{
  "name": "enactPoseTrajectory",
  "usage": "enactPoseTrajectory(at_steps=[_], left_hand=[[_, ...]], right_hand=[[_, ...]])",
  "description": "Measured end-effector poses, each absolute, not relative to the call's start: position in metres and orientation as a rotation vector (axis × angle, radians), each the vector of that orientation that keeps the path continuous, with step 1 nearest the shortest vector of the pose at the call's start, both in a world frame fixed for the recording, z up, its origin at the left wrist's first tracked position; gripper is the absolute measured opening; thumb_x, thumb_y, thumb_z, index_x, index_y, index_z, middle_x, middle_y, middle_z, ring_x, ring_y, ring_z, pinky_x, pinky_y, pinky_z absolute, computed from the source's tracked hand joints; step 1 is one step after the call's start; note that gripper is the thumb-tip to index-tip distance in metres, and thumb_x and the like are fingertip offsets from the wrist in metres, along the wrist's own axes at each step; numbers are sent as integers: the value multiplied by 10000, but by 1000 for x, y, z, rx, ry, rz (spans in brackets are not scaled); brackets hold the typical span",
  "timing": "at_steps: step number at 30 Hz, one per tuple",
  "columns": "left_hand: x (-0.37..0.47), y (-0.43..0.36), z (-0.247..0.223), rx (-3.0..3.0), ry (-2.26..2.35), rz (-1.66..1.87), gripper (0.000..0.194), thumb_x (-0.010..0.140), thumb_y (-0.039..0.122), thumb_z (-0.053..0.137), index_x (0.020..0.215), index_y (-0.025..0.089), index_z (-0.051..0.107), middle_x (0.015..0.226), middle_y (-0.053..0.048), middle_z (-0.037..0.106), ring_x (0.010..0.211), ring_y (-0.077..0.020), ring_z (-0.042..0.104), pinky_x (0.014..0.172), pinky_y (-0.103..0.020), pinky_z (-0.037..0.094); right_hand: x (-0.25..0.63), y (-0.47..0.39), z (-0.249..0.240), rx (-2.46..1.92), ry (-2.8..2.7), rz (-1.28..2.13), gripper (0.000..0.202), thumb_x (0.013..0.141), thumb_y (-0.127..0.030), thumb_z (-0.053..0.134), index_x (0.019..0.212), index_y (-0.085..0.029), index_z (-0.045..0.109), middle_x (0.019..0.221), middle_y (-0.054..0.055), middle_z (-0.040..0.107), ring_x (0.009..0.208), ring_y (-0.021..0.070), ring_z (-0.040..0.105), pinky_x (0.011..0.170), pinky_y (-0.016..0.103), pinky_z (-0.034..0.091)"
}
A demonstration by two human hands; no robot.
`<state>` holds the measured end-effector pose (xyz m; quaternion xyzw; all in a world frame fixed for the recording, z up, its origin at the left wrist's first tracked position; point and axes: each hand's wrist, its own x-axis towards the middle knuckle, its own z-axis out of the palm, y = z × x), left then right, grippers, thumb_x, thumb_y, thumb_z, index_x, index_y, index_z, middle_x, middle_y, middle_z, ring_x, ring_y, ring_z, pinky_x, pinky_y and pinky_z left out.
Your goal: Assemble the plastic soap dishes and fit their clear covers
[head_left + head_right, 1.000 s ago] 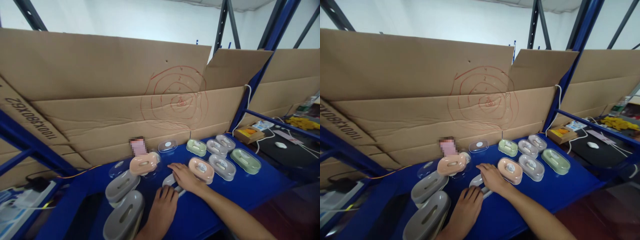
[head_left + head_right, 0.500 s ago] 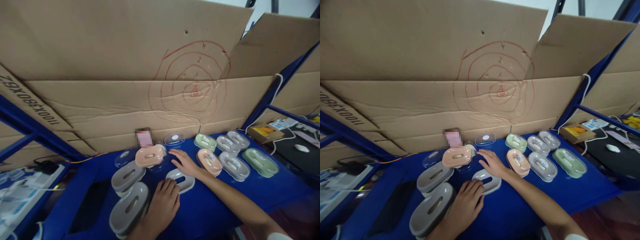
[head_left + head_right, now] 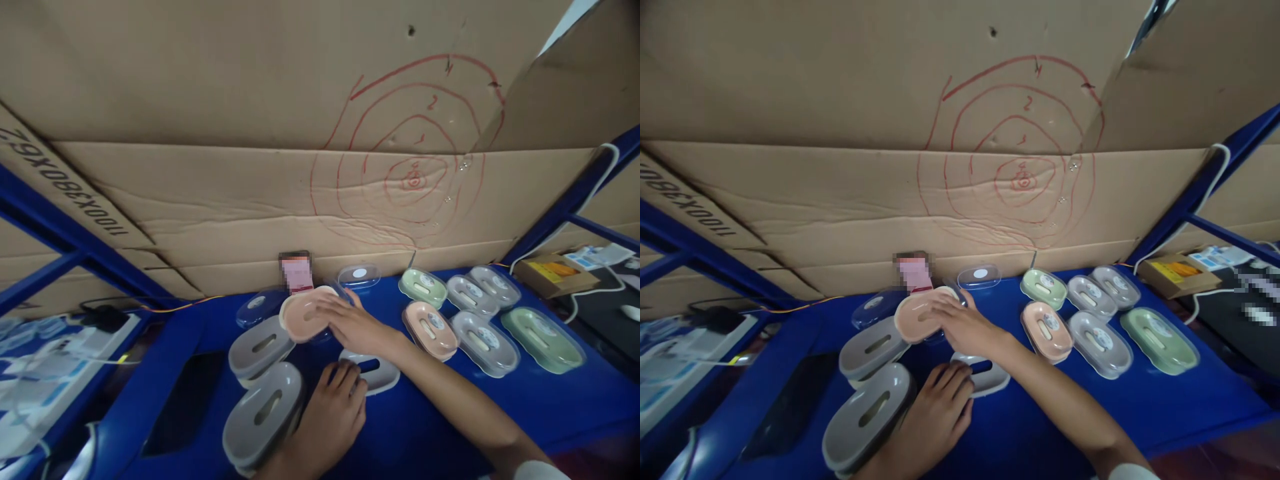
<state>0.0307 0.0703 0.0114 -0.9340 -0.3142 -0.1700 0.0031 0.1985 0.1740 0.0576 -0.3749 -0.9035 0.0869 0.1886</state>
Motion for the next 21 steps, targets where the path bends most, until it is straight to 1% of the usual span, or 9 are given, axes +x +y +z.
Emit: enactPoseTrajectory(at_steps=[2,4,6,7,10,12,15,18,21], left_hand=[[31,71,12,-2932,-984,-530,71,972,214,638,1041,216,650,1211,-55,731,1194,-257,662,1074,-444,469],[31,71,13,-2940,-990,-525,75,977,214,631,1049,214,653,1212,-59,728,1201,-258,659,1075,-445,467],[30,71,15,-2948,-984,-515,86,986,213,619,1062,211,659,1229,-69,723,1217,-258,654,1078,-447,465],[30,71,15,-2950,-977,-511,87,990,212,612,1062,208,661,1236,-74,721,1225,-258,652,1081,-447,463],[29,70,17,-2949,-940,-501,81,1005,211,600,1051,203,665,1237,-82,723,1244,-261,651,1093,-450,455],[29,68,19,-2945,-933,-504,89,1021,214,590,1057,201,669,1239,-85,726,1255,-263,652,1101,-453,450],[25,70,24,-2950,-912,-528,127,1053,236,559,1073,204,680,1260,-91,724,1263,-263,655,1094,-453,457],[18,84,31,-2862,-953,-617,200,1054,165,513,1128,199,695,1302,-102,727,1258,-258,667,1096,-445,463],[8,104,35,-2578,-1225,-652,370,1045,100,452,1341,167,665,1428,-154,691,1364,-305,625,1169,-505,418]], right_hand=[[197,174,56,-1041,-2580,192,544,1046,-136,545,1570,-276,504,1599,98,580,1544,246,452,1333,633,59],[196,174,60,-1019,-2592,167,446,1077,-155,532,1503,-279,576,1502,82,669,1456,236,555,1330,633,38],[201,169,71,-1004,-2515,184,342,1114,-201,506,1418,-278,644,1406,60,734,1365,212,635,1331,600,82],[206,164,78,-1000,-2452,197,305,1126,-251,512,1390,-270,663,1368,60,754,1331,210,660,1323,574,146],[228,136,99,-1035,-2294,222,299,1126,-345,530,1366,-240,674,1328,83,765,1286,222,685,1198,464,402],[244,114,102,-1107,-2244,192,323,1126,-341,520,1401,-233,649,1339,98,755,1266,235,688,1093,420,491],[262,89,85,-1240,-2217,53,375,1127,-313,492,1473,-228,608,1332,122,752,1228,265,698,1056,443,515],[270,80,62,-1323,-2260,-36,407,1128,-290,463,1506,-208,591,1316,140,755,1198,279,705,1072,478,503],[274,80,44,-1413,-2294,-50,417,1113,-250,465,1503,-184,595,1318,148,749,1176,294,697,1079,506,490]])
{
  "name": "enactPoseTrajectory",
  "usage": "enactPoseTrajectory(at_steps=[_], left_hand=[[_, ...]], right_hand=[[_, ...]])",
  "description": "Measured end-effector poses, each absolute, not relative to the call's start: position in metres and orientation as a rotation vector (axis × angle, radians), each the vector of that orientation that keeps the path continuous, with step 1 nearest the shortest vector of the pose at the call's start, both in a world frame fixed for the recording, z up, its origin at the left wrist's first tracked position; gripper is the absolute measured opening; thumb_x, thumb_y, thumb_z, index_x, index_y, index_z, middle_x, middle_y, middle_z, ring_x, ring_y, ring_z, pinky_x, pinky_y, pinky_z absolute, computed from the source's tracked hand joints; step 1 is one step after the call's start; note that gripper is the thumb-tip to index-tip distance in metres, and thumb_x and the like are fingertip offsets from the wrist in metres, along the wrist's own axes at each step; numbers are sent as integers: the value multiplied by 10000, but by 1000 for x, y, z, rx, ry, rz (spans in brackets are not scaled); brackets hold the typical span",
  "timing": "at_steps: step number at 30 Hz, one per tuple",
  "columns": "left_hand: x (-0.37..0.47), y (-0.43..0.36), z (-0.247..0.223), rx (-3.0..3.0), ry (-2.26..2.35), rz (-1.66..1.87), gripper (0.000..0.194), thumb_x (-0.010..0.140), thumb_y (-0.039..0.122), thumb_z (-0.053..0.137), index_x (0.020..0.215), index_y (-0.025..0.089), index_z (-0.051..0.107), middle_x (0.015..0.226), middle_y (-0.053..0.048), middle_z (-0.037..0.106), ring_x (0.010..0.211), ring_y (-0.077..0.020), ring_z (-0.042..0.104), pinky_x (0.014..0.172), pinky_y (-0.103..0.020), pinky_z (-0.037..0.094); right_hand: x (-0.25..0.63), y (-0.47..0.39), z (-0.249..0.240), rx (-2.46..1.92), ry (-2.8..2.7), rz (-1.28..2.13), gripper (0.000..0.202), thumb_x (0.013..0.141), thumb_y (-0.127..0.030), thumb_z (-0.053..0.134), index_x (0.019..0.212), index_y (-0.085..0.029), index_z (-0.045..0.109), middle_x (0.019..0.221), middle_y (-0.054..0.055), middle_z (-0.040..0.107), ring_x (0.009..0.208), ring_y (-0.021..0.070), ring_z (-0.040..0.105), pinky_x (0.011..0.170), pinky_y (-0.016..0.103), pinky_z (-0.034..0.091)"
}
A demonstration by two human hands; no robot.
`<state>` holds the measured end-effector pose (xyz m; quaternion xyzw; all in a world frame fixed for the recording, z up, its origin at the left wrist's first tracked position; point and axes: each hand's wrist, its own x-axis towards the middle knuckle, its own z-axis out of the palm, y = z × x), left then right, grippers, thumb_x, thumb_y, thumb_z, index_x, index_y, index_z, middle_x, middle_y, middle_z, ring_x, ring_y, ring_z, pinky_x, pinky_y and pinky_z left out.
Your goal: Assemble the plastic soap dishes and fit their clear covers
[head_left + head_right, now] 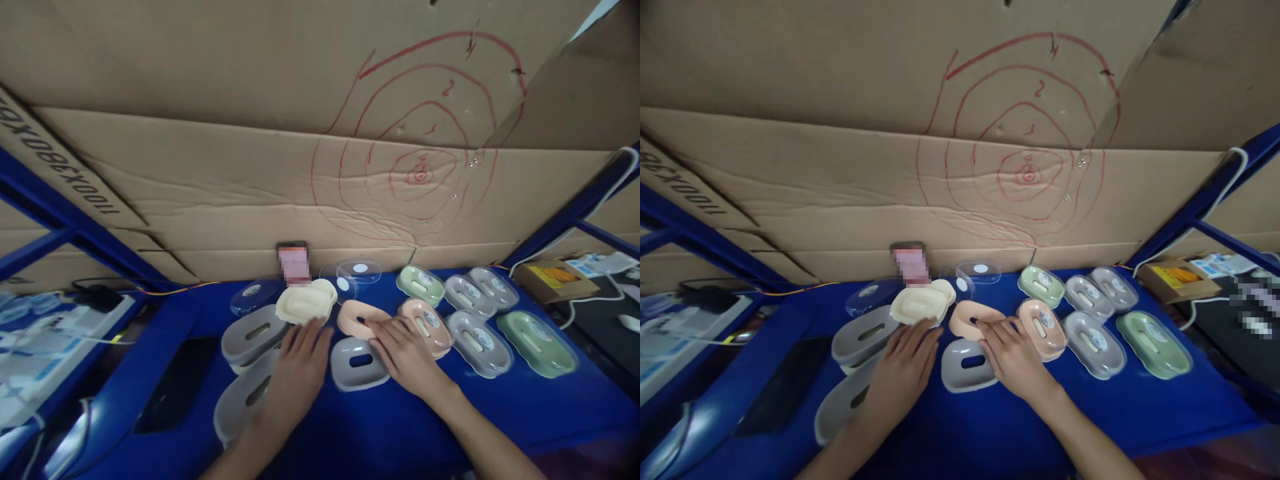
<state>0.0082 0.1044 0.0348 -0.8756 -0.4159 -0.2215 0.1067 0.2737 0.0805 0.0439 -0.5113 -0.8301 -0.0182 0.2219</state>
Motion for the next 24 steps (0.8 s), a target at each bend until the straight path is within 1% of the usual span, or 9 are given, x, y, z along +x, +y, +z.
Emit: enactPoseTrajectory(at_steps=[3,5,7,10,12,14,17,21,24], left_hand=[[2,120,35,-2378,-1460,-556,501,1036,87,403,1501,142,582,1500,-201,645,1452,-376,559,1212,-633,352],[1,126,37,-2411,-1471,-489,508,997,36,395,1423,148,649,1401,-188,709,1382,-373,616,1212,-666,342],[2,127,41,-2470,-1422,-458,460,982,14,412,1291,164,717,1255,-151,767,1258,-342,685,1205,-650,364],[3,121,52,-2494,-1312,-541,340,1036,87,472,1249,181,720,1153,-107,779,1123,-295,718,1167,-567,425],[4,107,58,-2502,-1228,-651,312,1061,142,511,1310,190,692,1157,-96,771,1086,-274,718,1120,-500,464],[6,83,55,-2534,-1179,-747,346,1066,157,529,1384,208,655,1178,-96,763,1073,-260,716,1058,-443,494],[14,34,30,-2620,-1163,-850,393,1055,141,555,1426,240,638,1138,-92,770,1020,-233,733,981,-388,519],[36,-16,-24,-2747,-1086,-890,354,1032,131,588,1334,272,707,1034,-56,794,937,-193,754,883,-307,546],[47,-23,-43,-2802,-1003,-886,391,1065,157,472,1384,234,686,1164,-88,793,1098,-222,742,1013,-355,538]], right_hand=[[277,86,32,-1527,-2278,-63,475,1022,-100,493,1470,-179,631,1358,170,721,1233,344,651,1112,568,449],[279,89,28,-1592,-2246,-68,570,939,-15,505,1467,-184,639,1438,187,671,1313,379,595,1147,609,409],[279,88,30,-1589,-2232,-38,575,946,-19,514,1480,-195,630,1468,182,651,1344,379,571,1159,604,402],[273,80,40,-1379,-2374,183,446,1067,-248,581,1512,-235,595,1431,134,677,1335,312,593,1161,514,436],[269,74,46,-1233,-2484,346,517,1046,-467,667,1509,-253,589,1458,116,658,1386,293,570,1183,482,428],[268,70,48,-1212,-2532,406,528,1020,-526,694,1464,-248,624,1458,115,659,1413,298,558,1192,481,417],[270,71,41,-1345,-2529,349,335,1092,-356,598,1394,-229,672,1347,110,725,1314,286,635,1135,465,459],[276,78,32,-1419,-2561,220,392,1062,-220,612,1452,-200,641,1368,136,715,1296,312,644,1125,493,467],[278,76,40,-1412,-2547,234,397,1094,-196,522,1477,-217,624,1361,131,722,1280,297,651,1098,480,476]])
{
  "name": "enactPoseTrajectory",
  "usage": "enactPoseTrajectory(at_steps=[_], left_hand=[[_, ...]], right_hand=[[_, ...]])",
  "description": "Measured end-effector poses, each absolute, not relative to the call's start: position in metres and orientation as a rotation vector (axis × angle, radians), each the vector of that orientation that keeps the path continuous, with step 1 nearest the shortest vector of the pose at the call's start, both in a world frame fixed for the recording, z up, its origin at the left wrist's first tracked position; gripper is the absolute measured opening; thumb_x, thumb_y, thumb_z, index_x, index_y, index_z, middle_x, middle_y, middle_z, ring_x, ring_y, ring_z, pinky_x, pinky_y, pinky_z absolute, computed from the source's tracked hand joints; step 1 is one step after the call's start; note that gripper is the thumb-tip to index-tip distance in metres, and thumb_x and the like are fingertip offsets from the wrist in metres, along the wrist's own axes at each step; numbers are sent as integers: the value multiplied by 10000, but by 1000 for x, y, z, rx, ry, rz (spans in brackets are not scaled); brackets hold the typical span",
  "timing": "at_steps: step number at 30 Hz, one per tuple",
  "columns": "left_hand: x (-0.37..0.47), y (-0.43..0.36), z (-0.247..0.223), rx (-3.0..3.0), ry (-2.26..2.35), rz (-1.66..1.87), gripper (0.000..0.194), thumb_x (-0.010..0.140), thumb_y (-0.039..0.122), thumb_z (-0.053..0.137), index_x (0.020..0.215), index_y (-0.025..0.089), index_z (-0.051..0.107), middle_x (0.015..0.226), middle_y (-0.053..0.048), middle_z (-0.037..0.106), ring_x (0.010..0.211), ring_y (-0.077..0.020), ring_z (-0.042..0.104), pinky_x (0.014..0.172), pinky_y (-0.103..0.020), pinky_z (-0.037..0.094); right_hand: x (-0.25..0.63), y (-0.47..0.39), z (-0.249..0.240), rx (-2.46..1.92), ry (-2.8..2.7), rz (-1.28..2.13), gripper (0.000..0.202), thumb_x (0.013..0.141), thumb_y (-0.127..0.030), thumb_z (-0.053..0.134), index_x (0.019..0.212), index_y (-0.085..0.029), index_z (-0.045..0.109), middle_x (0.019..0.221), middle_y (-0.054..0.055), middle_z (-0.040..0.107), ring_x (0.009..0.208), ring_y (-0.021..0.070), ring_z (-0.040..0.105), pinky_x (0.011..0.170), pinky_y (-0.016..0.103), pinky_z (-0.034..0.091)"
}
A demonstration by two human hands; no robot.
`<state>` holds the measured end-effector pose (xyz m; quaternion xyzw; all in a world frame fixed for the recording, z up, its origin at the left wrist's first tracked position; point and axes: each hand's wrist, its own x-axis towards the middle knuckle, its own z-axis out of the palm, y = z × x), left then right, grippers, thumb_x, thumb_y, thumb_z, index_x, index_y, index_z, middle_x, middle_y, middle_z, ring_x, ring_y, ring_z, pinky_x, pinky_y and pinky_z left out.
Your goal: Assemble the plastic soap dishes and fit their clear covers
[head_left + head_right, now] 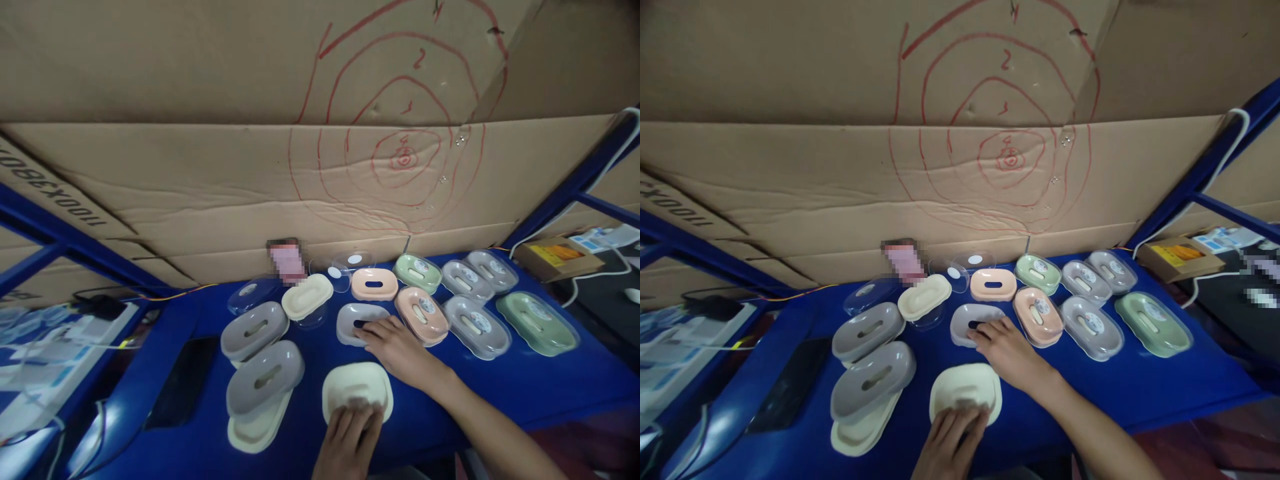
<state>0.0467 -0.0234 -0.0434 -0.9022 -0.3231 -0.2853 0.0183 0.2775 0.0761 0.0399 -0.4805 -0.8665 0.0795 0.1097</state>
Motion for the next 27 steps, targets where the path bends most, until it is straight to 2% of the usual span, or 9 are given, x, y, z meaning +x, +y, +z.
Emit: enactPoseTrajectory(at_steps=[3,6,8,11,15,18,22,24,27], left_hand=[[41,-11,-35,-2722,-1044,-886,445,1066,222,523,1493,306,615,1399,-110,717,1324,-269,657,1187,-474,449],[24,7,-18,-2592,-1195,-784,537,1036,219,619,1557,332,552,1548,-131,617,1440,-302,582,1225,-522,417],[14,17,-11,-2572,-1201,-739,533,1046,220,599,1573,269,535,1554,-137,616,1444,-301,586,1204,-495,455],[8,24,-11,-2603,-1139,-745,479,1069,218,552,1547,200,550,1469,-107,692,1388,-269,639,1176,-457,502],[15,25,-18,-2590,-1124,-764,477,1075,198,537,1550,150,542,1461,-108,702,1379,-262,651,1148,-452,541],[17,24,-17,-2626,-1123,-714,500,1063,142,509,1563,156,532,1514,-100,665,1414,-260,628,1131,-445,563],[2,20,-7,-2638,-1124,-749,540,1029,55,492,1541,212,567,1573,-90,613,1475,-258,573,1169,-437,539],[-8,17,-1,-2584,-1205,-815,529,1027,53,513,1520,232,587,1583,-96,600,1490,-265,556,1204,-464,509],[-14,13,4,-2542,-1293,-860,457,1042,111,550,1479,227,613,1549,-101,626,1463,-277,580,1190,-484,528]], right_hand=[[273,67,54,-1308,-2534,402,401,1129,-301,478,1514,-267,585,1376,107,720,1274,268,652,1090,461,477],[264,52,55,-1134,-2586,545,373,1113,-294,508,1470,-291,613,1385,77,720,1309,240,642,1165,452,441],[256,42,44,-1021,-2621,558,380,1086,-284,562,1462,-274,613,1450,75,690,1387,235,600,1255,459,375],[249,29,19,-976,-2621,395,474,1063,-231,595,1535,-233,544,1538,96,632,1466,237,544,1325,481,303],[249,20,-6,-1003,-2588,149,501,1068,-188,578,1566,-194,521,1572,112,604,1502,231,512,1311,454,364],[252,19,-12,-1026,-2596,31,507,1046,-162,597,1550,-152,545,1614,134,561,1554,261,452,1295,454,404],[257,29,-4,-905,-2639,49,442,1059,-173,580,1500,-156,600,1535,112,645,1483,239,546,1293,450,414],[262,45,8,-875,-2649,100,444,1086,-210,543,1526,-173,580,1559,97,627,1506,219,523,1297,426,404],[269,82,26,-1185,-2547,8,485,1112,-225,450,1589,-156,512,1628,138,548,1559,255,454,1317,492,346]])
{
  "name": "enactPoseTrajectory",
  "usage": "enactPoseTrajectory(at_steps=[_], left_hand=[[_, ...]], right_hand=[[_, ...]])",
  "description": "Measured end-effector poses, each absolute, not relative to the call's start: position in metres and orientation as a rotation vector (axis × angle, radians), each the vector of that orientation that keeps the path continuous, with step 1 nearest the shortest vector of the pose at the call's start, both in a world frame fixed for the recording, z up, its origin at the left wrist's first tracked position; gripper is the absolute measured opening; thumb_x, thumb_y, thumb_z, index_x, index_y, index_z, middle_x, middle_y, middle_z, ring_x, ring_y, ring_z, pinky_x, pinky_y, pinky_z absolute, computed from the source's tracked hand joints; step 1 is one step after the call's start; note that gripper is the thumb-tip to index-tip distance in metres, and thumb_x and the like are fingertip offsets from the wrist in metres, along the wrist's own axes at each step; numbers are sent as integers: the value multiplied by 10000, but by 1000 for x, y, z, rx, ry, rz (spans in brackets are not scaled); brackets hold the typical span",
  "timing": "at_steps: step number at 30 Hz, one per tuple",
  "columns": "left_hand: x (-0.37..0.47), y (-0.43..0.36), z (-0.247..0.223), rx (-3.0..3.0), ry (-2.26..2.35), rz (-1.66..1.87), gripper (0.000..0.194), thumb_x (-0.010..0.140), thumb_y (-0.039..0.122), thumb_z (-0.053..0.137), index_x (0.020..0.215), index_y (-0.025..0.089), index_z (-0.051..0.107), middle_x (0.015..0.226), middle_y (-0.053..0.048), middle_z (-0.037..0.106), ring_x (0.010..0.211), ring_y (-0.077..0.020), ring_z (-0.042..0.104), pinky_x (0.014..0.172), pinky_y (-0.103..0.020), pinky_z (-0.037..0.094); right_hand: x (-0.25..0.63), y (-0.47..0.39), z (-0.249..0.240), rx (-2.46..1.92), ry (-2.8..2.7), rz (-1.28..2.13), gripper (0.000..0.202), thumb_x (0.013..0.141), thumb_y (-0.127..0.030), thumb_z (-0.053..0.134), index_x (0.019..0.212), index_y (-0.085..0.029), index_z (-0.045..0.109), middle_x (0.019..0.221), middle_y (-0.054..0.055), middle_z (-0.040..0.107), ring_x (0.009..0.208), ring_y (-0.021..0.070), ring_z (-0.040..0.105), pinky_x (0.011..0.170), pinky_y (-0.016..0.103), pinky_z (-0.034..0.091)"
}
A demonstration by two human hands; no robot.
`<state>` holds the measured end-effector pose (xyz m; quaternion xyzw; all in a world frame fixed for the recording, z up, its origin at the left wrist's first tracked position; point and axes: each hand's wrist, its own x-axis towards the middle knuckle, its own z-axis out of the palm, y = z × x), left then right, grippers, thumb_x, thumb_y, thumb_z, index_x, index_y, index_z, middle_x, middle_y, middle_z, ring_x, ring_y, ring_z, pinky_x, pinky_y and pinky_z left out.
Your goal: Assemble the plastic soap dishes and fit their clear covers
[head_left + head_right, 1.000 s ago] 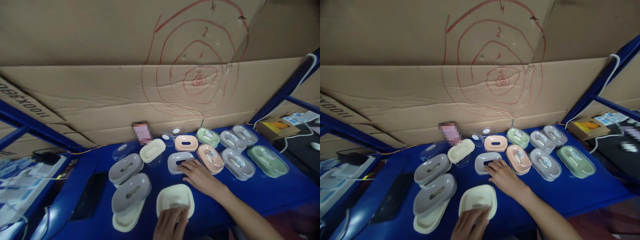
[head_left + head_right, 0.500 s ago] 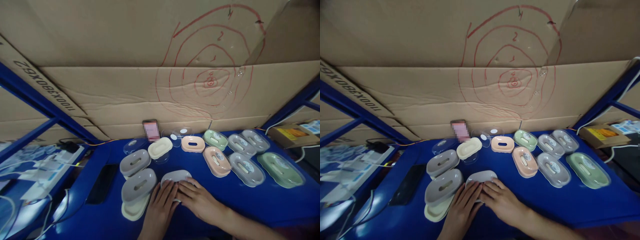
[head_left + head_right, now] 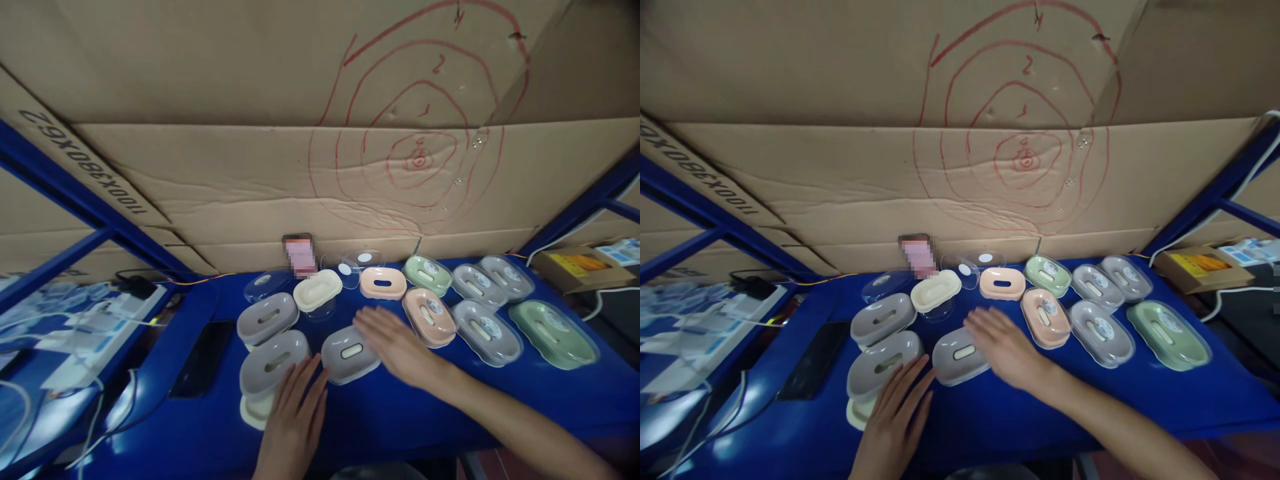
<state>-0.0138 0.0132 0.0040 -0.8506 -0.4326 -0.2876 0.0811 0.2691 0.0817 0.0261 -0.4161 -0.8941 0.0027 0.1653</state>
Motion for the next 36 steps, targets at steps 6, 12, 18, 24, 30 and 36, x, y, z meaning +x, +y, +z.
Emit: enactPoseTrajectory(at_steps=[6,12,18,24,30,36], left_hand=[[7,11,-5,-2616,-1261,-885,271,1041,174,592,1276,247,707,1459,-84,688,1376,-289,650,1165,-550,554],[6,16,-13,-2547,-1349,-968,307,1053,214,583,1344,242,677,1486,-130,649,1371,-308,650,1072,-487,622],[0,25,-13,-2535,-1306,-873,474,1056,229,594,1528,218,557,1515,-152,627,1413,-319,619,1174,-579,536],[8,21,-9,-2591,-1233,-862,397,1050,187,585,1439,233,643,1574,-122,598,1444,-305,597,1150,-530,569],[21,12,-10,-2697,-1165,-920,275,1061,219,564,1292,236,712,1455,-93,691,1349,-277,676,1114,-497,610],[36,24,4,-2728,-1175,-872,276,1066,323,587,1314,244,679,1371,-93,720,1265,-301,724,1055,-493,647]], right_hand=[[277,140,32,-1839,-2315,-118,477,1031,-148,500,1491,-54,583,1398,287,682,1375,404,604,1188,642,394],[273,85,51,-1437,-2518,139,379,1108,-306,518,1469,-262,624,1393,105,721,1325,248,640,1163,447,437],[261,41,51,-1153,-2564,290,475,1072,-174,543,1537,-267,556,1397,76,712,1397,224,581,1278,462,313],[288,73,61,-1442,-2485,116,446,1070,-168,509,1494,-251,622,1450,122,694,1384,285,607,1183,525,414],[279,142,80,-1782,-2323,161,387,1104,-430,543,1412,-242,684,1459,114,699,1359,289,652,1135,440,485],[234,194,84,-1897,-2203,133,408,1101,-422,533,1361,-138,669,1075,121,816,991,265,799,852,330,568]])
